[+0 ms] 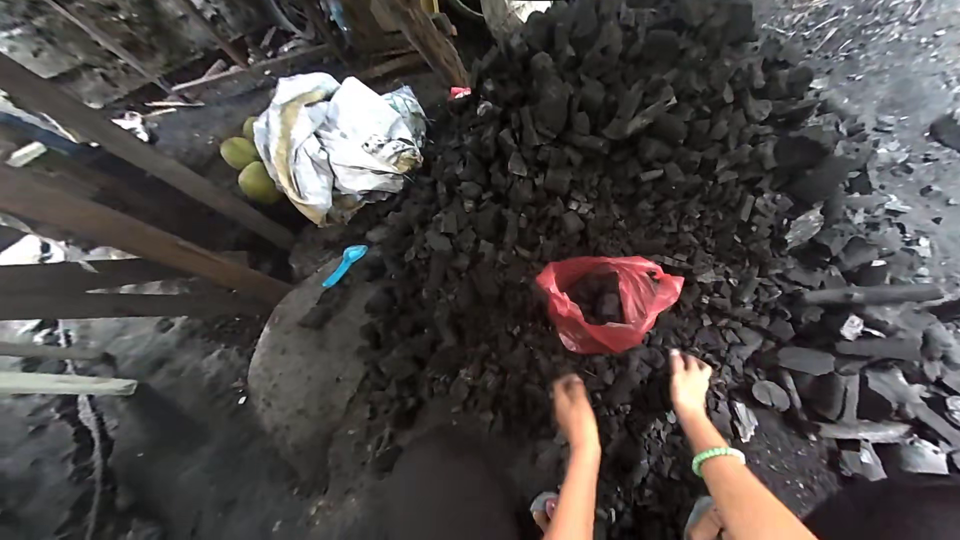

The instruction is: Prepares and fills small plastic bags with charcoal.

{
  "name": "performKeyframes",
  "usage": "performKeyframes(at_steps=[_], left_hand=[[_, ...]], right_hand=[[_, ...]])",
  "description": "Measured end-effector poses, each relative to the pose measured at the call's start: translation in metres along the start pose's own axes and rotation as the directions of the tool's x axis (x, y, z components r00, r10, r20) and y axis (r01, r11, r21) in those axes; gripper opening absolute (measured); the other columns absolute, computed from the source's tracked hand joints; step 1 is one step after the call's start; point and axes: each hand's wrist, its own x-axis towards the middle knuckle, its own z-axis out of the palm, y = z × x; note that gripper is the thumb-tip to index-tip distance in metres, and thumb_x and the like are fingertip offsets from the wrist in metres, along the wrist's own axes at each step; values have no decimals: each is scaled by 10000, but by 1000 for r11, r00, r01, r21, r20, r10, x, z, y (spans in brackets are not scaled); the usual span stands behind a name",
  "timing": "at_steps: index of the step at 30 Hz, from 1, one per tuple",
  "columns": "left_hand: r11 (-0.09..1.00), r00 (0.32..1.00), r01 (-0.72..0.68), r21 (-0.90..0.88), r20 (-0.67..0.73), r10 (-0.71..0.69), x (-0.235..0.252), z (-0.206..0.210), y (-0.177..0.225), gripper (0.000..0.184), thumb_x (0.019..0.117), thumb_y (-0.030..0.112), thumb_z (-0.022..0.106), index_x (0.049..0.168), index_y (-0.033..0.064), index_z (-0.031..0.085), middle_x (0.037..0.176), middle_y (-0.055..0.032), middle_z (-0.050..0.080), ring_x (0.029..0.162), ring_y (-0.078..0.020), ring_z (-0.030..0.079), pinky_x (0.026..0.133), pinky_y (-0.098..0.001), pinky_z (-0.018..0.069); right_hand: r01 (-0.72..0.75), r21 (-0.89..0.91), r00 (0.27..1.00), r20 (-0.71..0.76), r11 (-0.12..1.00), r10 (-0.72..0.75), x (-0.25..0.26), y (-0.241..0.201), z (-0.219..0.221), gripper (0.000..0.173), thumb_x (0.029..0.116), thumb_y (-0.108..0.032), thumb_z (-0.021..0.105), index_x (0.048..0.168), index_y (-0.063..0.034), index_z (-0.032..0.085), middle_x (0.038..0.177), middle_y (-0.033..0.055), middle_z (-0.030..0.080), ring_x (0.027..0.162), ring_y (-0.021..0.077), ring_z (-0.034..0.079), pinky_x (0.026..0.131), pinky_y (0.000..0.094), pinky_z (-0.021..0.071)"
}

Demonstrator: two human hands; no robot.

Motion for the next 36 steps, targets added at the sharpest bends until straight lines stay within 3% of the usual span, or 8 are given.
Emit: performKeyframes(at_steps=[2, 8, 12, 16, 22, 29, 32, 36], left_hand=[[983, 997, 3, 186, 76, -18, -16, 18, -8, 425, 1086, 245, 484, 1408, -29, 522, 1355, -297, 559, 1252, -422, 547, 1049, -581, 433], [913, 994, 21, 407, 89, -62, -37, 44, -5, 546, 1109, 344, 395, 1582, 73, 357, 1572, -287, 356, 1419, -493, 373, 1127, -663, 302], [933, 990, 83, 351, 77, -117, -43, 35, -17, 546, 1115, 340, 380, 1594, 82, 340, 1600, -282, 313, 1454, -480, 320, 1146, -682, 228], [977, 986, 109, 185, 107, -130, -46, 29, -20, 466, 1096, 294, 456, 1524, 112, 481, 1596, -227, 351, 1449, -447, 322, 1141, -691, 194], [997, 981, 63, -35, 186, -56, -68, 35, 0, 416, 1086, 258, 462, 1456, 82, 535, 1544, -227, 410, 1442, -405, 342, 1131, -694, 220], [903, 938, -209, -377, 184, 294, -119, 36, 98, 429, 1057, 276, 454, 1426, 69, 523, 1445, -153, 492, 1319, -240, 486, 1088, -451, 428], [877, 936, -143, -458, 225, 270, -94, 35, 146, 448, 1090, 380, 413, 1475, 157, 472, 1431, -107, 511, 1228, -230, 547, 974, -461, 497], [807, 935, 256, -532, 349, -66, -30, 31, 175, 542, 1076, 571, 296, 1430, 209, 489, 1260, -119, 622, 1069, -279, 620, 834, -514, 535]], right_hand=[[57, -86, 998, 40, 995, -54, -14, 0, 17, 606, 1079, -409, 474, 1529, -6, 436, 1619, 326, 264, 1501, 519, 250, 1183, 692, 236], [123, -202, 973, 217, 972, -78, -38, -11, 27, 579, 1098, -451, 371, 1509, -59, 482, 1565, 242, 422, 1443, 461, 390, 1168, 621, 316], [49, 27, 938, 341, 998, -56, -62, 11, 36, 604, 1092, -473, 362, 1554, -89, 423, 1576, 194, 443, 1464, 373, 413, 1191, 598, 313], [-42, 288, 914, 397, 957, -80, -77, 17, 36, 578, 1080, -424, 416, 1514, -47, 475, 1593, 176, 425, 1491, 288, 380, 1229, 509, 283], [-140, 540, 929, 361, 830, -78, -89, -15, 6, 362, 1007, -165, 610, 1313, 27, 593, 1229, 166, 655, 1103, 187, 634, 958, 376, 520], [388, 420, 841, 204, 820, -502, -115, -126, -81, 326, 935, -278, 594, 1195, -94, 664, 1034, 24, 698, 912, 119, 664, 791, 383, 566], [534, 282, 755, 265, 797, -599, -94, -181, -83, 378, 973, -373, 584, 1236, -111, 652, 1076, 71, 689, 963, 186, 660, 816, 497, 538], [353, 194, 681, 618, 915, -393, -35, -216, -40, 524, 1064, -462, 473, 1440, -105, 548, 1462, 180, 546, 1367, 315, 504, 1131, 593, 372]])
